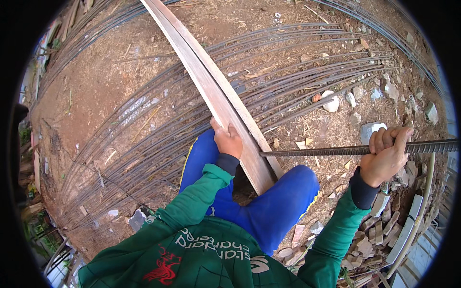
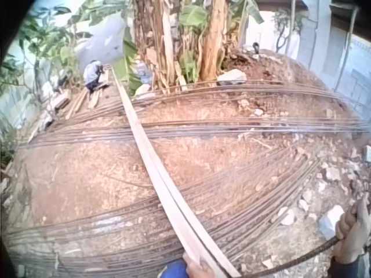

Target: The person kneels on the ground and uses a metal rod to repeatedly press and bend a long wooden plank, shaping it into a curved form. The person adjusts their grip and position along the plank to apply pressure at different points.

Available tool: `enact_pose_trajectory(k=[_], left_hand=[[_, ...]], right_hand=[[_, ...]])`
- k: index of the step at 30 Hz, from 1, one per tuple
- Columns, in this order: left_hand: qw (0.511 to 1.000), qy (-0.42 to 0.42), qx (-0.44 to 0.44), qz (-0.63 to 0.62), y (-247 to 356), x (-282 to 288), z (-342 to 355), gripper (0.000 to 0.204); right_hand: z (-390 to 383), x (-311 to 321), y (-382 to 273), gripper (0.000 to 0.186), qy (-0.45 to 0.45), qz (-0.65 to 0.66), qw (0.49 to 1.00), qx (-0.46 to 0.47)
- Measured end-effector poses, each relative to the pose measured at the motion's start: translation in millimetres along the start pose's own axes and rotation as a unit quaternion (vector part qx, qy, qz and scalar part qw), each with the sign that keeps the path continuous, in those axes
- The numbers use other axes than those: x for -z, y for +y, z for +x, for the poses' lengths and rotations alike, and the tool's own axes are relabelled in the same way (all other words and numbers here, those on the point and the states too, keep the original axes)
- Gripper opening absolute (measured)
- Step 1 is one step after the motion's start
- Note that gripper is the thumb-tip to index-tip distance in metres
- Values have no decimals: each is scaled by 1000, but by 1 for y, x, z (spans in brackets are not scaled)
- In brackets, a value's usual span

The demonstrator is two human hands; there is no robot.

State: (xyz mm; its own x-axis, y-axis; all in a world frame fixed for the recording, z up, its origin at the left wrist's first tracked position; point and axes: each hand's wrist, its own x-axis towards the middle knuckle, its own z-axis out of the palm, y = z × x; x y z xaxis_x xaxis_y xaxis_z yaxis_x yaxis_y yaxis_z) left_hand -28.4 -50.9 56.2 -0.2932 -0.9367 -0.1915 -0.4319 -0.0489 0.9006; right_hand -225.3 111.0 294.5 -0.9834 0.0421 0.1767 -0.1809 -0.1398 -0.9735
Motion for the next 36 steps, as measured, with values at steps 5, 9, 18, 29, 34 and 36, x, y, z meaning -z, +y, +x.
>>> enact_pose_trajectory(k=[5, 9, 18, 29, 34, 36], left_hand=[[1000, -13, -12, -6, -2, 3, 0, 58], [1000, 14, -23, 11, 0, -1, 1, 58], [997, 34, 46, 52, 8, -6, 1, 62], [998, 12, 52, 16, 0, 1, 3, 68], [997, 6, 69, 21, 7, -2, -2, 68], [999, 12, 33, 36, 9, 0, -2, 67]], right_hand=[[52, 29, 32, 43, -4, 47, 999, -27], [54, 38, 30, 42, 68, 6, 995, -69], [-137, 10, -88, 39, -91, 76, 990, 80], [-196, 0, -267, 31, -217, 47, 958, 183], [-219, -40, -89, 43, -128, -44, 969, 206], [-230, -11, -60, 41, -100, 4, 979, 176]])
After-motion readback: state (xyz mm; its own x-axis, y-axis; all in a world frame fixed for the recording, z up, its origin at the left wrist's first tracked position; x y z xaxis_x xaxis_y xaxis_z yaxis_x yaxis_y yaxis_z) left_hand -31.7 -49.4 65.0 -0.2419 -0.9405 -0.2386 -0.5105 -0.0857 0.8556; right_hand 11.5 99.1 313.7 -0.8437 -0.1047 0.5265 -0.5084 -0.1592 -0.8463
